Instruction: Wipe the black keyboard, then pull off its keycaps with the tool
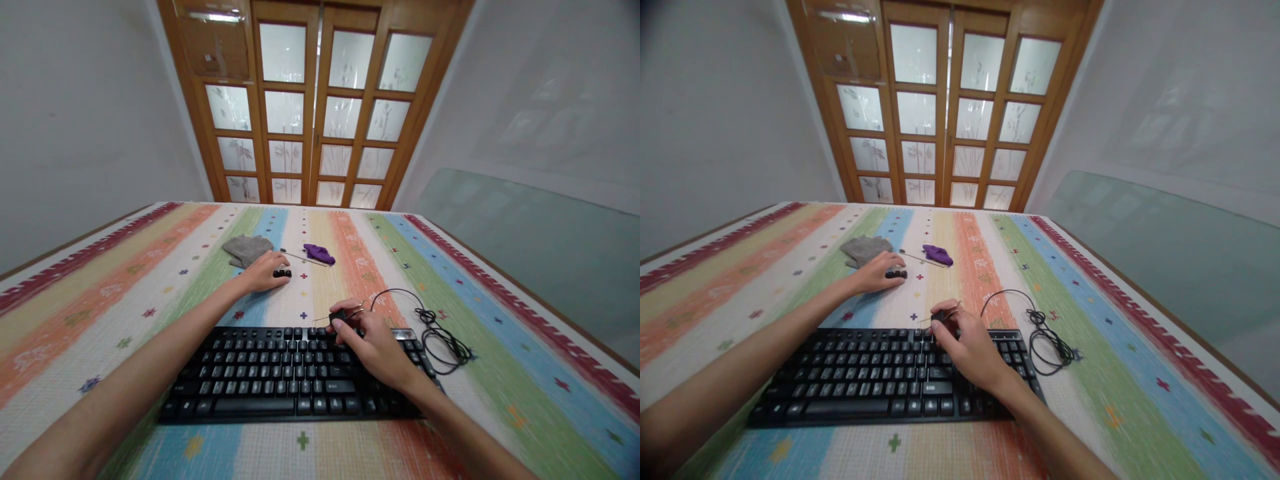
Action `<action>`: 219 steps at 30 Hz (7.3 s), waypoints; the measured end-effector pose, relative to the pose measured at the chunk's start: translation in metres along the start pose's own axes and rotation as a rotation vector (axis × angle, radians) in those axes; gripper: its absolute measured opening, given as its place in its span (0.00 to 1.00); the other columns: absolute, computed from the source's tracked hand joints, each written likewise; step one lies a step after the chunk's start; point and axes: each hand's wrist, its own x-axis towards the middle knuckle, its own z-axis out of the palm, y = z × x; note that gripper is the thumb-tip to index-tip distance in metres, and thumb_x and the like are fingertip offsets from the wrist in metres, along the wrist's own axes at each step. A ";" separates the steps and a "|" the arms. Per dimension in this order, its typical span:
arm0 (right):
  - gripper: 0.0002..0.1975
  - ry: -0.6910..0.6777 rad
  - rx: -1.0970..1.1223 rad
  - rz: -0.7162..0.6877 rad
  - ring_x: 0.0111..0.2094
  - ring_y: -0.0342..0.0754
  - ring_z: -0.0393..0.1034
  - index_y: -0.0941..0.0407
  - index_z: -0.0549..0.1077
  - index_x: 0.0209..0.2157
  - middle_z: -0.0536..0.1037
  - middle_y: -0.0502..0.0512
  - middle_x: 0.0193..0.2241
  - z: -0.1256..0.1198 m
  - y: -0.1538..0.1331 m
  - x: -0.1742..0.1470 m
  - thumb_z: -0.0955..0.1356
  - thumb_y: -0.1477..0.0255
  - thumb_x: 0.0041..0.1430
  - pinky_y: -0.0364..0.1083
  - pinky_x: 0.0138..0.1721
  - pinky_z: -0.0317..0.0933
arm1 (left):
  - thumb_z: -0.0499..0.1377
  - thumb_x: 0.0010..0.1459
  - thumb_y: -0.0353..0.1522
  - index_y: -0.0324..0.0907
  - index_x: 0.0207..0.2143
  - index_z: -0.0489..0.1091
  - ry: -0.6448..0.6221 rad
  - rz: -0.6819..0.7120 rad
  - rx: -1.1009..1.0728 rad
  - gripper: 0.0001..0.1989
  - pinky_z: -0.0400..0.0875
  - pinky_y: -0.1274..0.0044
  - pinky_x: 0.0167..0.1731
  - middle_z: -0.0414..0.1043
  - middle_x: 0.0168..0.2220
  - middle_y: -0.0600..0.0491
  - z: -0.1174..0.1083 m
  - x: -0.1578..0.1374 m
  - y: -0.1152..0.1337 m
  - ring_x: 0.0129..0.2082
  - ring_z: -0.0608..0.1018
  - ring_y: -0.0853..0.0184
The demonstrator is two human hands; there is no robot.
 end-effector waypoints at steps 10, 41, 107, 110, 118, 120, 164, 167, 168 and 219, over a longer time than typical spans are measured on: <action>0.11 -0.024 -0.027 -0.034 0.33 0.48 0.74 0.57 0.74 0.38 0.78 0.56 0.35 0.003 0.006 0.001 0.66 0.64 0.65 0.47 0.37 0.67 | 0.54 0.64 0.39 0.42 0.44 0.70 0.111 -0.067 -0.106 0.12 0.68 0.64 0.52 0.75 0.46 0.48 -0.037 -0.073 0.023 0.48 0.74 0.59; 0.05 -0.232 -0.400 -0.240 0.32 0.49 0.71 0.57 0.71 0.33 0.77 0.58 0.30 0.053 -0.028 0.059 0.65 0.72 0.63 0.47 0.36 0.62 | 0.51 0.69 0.38 0.41 0.47 0.71 -0.029 -0.038 -0.130 0.14 0.70 0.66 0.49 0.76 0.45 0.47 -0.021 -0.137 0.093 0.47 0.76 0.58; 0.21 0.092 0.271 0.065 0.28 0.45 0.71 0.60 0.71 0.41 0.76 0.55 0.30 -0.001 0.013 0.035 0.68 0.55 0.59 0.45 0.30 0.66 | 0.60 0.60 0.35 0.40 0.35 0.76 0.092 0.043 0.051 0.08 0.65 0.60 0.55 0.67 0.51 0.44 0.009 0.009 0.016 0.51 0.70 0.54; 0.20 0.071 0.271 0.061 0.28 0.45 0.71 0.60 0.71 0.41 0.76 0.55 0.30 -0.002 0.012 0.035 0.68 0.56 0.59 0.45 0.30 0.66 | 0.60 0.61 0.36 0.40 0.36 0.77 0.057 0.027 0.078 0.09 0.66 0.60 0.54 0.68 0.51 0.44 0.010 0.010 0.011 0.51 0.71 0.53; 0.16 -0.023 0.262 0.047 0.29 0.45 0.71 0.59 0.71 0.40 0.76 0.55 0.31 0.002 0.009 0.030 0.67 0.60 0.61 0.46 0.33 0.66 | 0.60 0.60 0.37 0.40 0.39 0.76 0.037 0.011 0.071 0.11 0.66 0.59 0.54 0.69 0.52 0.43 0.009 0.010 0.009 0.51 0.71 0.51; 0.14 -0.043 0.225 0.038 0.30 0.46 0.72 0.59 0.72 0.41 0.76 0.55 0.31 0.003 0.008 0.028 0.67 0.61 0.62 0.47 0.35 0.66 | 0.61 0.59 0.38 0.40 0.42 0.75 0.052 -0.005 0.066 0.13 0.66 0.59 0.54 0.69 0.51 0.43 0.006 0.008 0.011 0.51 0.71 0.51; 0.13 -0.158 0.067 -0.046 0.27 0.44 0.70 0.58 0.70 0.38 0.76 0.54 0.28 0.011 -0.006 0.058 0.64 0.62 0.65 0.44 0.31 0.65 | 0.62 0.61 0.38 0.42 0.44 0.72 -0.020 0.054 -0.374 0.12 0.70 0.69 0.46 0.77 0.44 0.49 -0.025 -0.082 0.104 0.43 0.77 0.60; 0.12 -0.161 0.084 -0.038 0.27 0.45 0.71 0.58 0.69 0.38 0.75 0.53 0.28 0.010 -0.008 0.053 0.64 0.63 0.64 0.44 0.31 0.65 | 0.62 0.62 0.37 0.41 0.41 0.73 0.003 0.109 -0.340 0.10 0.69 0.69 0.46 0.76 0.41 0.49 -0.024 -0.076 0.108 0.43 0.76 0.60; 0.12 -0.159 0.087 -0.039 0.27 0.45 0.71 0.58 0.69 0.38 0.75 0.53 0.28 0.009 -0.008 0.051 0.64 0.63 0.64 0.44 0.31 0.65 | 0.62 0.62 0.36 0.41 0.41 0.73 0.003 0.122 -0.335 0.09 0.69 0.69 0.46 0.76 0.41 0.49 -0.024 -0.074 0.110 0.43 0.76 0.60; 0.10 -0.022 -0.001 -0.060 0.31 0.46 0.72 0.58 0.72 0.41 0.77 0.55 0.31 -0.010 0.007 0.020 0.64 0.67 0.64 0.46 0.35 0.64 | 0.64 0.56 0.31 0.40 0.35 0.76 0.054 0.042 -0.045 0.04 0.65 0.62 0.53 0.73 0.46 0.45 0.018 0.031 0.028 0.49 0.71 0.55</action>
